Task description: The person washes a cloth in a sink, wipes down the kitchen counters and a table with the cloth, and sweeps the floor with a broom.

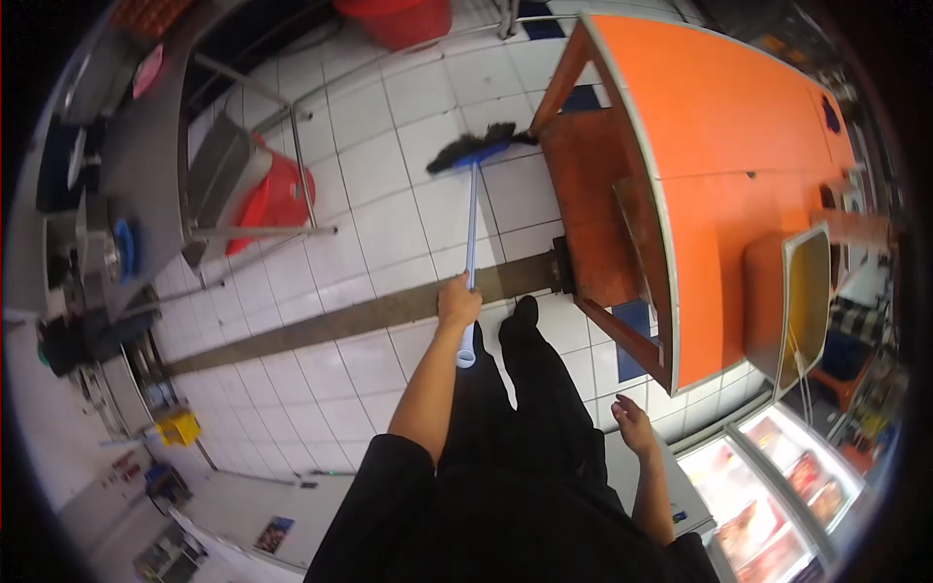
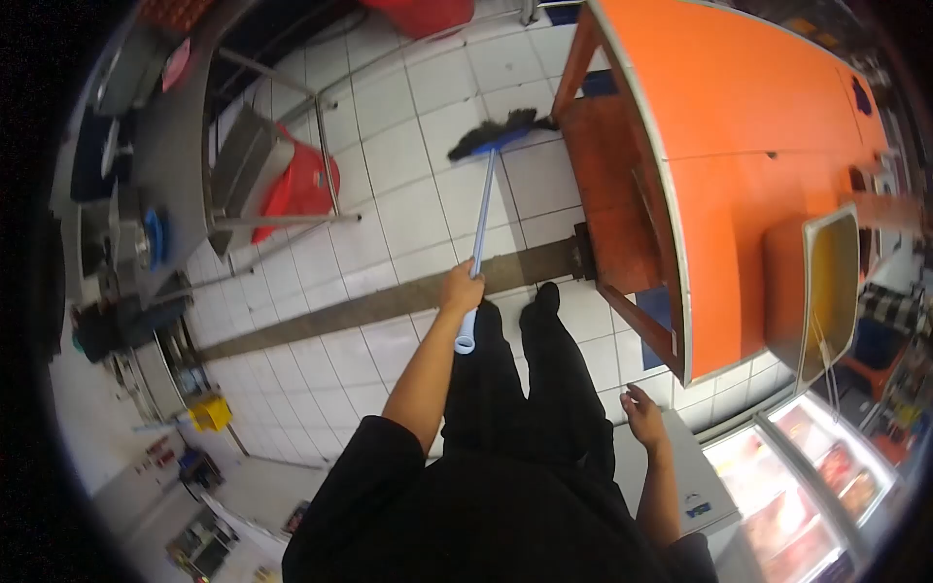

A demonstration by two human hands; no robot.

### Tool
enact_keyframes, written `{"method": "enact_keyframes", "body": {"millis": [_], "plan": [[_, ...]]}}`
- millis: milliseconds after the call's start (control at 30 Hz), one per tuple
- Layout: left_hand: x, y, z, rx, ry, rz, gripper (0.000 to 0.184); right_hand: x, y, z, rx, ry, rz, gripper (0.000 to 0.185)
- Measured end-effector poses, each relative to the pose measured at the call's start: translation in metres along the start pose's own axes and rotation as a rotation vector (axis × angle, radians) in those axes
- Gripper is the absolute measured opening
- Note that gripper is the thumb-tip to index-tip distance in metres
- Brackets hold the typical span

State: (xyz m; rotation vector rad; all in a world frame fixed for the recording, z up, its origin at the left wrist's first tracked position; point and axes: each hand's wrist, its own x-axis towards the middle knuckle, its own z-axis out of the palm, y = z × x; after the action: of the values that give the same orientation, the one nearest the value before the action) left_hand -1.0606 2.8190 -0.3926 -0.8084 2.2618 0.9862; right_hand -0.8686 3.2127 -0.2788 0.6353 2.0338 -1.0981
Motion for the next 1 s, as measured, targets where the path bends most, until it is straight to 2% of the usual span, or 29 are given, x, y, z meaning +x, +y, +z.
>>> {"method": "enact_keyframes", "body": {"millis": [67, 133, 167, 200, 233, 300, 367, 433, 500, 533, 567, 600, 633, 667, 700, 767, 800, 833, 867, 900, 933, 967, 1000], "plan": [[-0.01, -0.021, -0.017, 0.052, 0.089, 0.215, 0.046, 0.005, 0.033, 0.0, -0.069, -0.029, 0.01, 0.051], [-0.045, -0.06, -0.036, 0.158, 0.001, 0.158, 0.048, -0.003, 0.043, 0.001, -0.115, -0.037, 0.03, 0.051], [-0.069, -0.074, -0.05, 0.212, -0.057, 0.095, 0.05, -0.013, 0.038, 0.006, -0.042, -0.032, 0.21, 0.049], [-0.088, -0.109, -0.05, 0.244, -0.04, 0.154, 0.05, -0.024, 0.031, 0.012, 0.04, -0.015, 0.387, 0.047], [-0.105, -0.125, -0.06, 0.287, -0.106, 0.094, 0.051, -0.031, 0.029, 0.018, 0.035, 0.002, 0.402, 0.047], [-0.103, -0.145, -0.077, 0.319, -0.189, 0.046, 0.051, -0.034, 0.032, 0.028, -0.371, -0.112, 0.319, 0.044], [-0.081, -0.154, -0.09, 0.326, -0.299, -0.048, 0.051, -0.024, 0.008, 0.04, -0.448, -0.096, 0.336, 0.042], [-0.051, -0.149, -0.097, 0.332, -0.32, -0.037, 0.051, -0.004, -0.029, 0.049, -0.533, -0.083, 0.344, 0.04], [-0.016, -0.136, -0.108, 0.241, -0.24, 0.053, 0.05, 0.039, -0.138, 0.058, -0.617, 0.074, 0.243, 0.03], [-0.006, -0.129, -0.116, 0.219, -0.259, 0.048, 0.05, 0.063, -0.177, 0.053, -0.74, 0.273, -0.01, 0.024], [0.002, -0.119, -0.127, 0.023, -0.229, 0.078, 0.051, 0.089, -0.21, 0.048, -0.854, 0.462, -0.274, 0.018], [0.011, -0.109, -0.141, -0.168, -0.195, 0.108, 0.052, 0.118, -0.23, 0.033, -0.852, 0.66, -0.413, 0.008], [0.016, -0.098, -0.159, -0.179, -0.216, 0.108, 0.052, 0.139, -0.264, 0.017, -0.97, 0.754, -0.481, 0.02], [0.016, -0.089, -0.18, -0.354, -0.357, -0.121, 0.053, 0.16, -0.297, 0.0, -1.088, 0.863, -0.541, 0.034], [0.015, -0.085, -0.196, -0.517, -0.494, -0.356, 0.053, 0.179, -0.323, -0.013, -1.156, 0.955, -0.458, 0.057], [0.008, -0.088, -0.215, -0.508, -0.5, -0.395, 0.054, 0.222, -0.364, -0.029, -1.207, 0.992, -0.468, 0.074], [0.002, -0.089, -0.224, -0.506, -0.478, -0.432, 0.055, 0.24, -0.366, -0.041, -1.206, 0.995, -0.461, 0.074], [-0.005, -0.084, -0.235, -0.502, -0.477, -0.427, 0.055, 0.257, -0.363, -0.055, -1.193, 0.886, -0.332, 0.079], [-0.013, -0.077, -0.244, -0.309, -0.434, -0.322, 0.053, 0.268, -0.358, -0.064, -1.169, 0.779, -0.21, 0.084], [-0.022, -0.074, -0.253, -0.115, -0.382, -0.215, 0.051, 0.274, -0.352, -0.065, -1.154, 0.788, -0.216, 0.084], [-0.034, -0.092, -0.247, -0.041, -0.245, 0.062, 0.053, 0.281, -0.345, -0.065, -1.088, 0.833, -0.279, 0.085], [-0.035, -0.094, -0.248, -0.027, -0.227, 0.068, 0.053, 0.285, -0.343, -0.065, -1.018, 0.874, -0.343, 0.087], [-0.037, -0.093, -0.25, 0.128, -0.308, 0.048, 0.053, 0.285, -0.342, -0.067, -1.005, 0.886, -0.369, 0.088]]}}
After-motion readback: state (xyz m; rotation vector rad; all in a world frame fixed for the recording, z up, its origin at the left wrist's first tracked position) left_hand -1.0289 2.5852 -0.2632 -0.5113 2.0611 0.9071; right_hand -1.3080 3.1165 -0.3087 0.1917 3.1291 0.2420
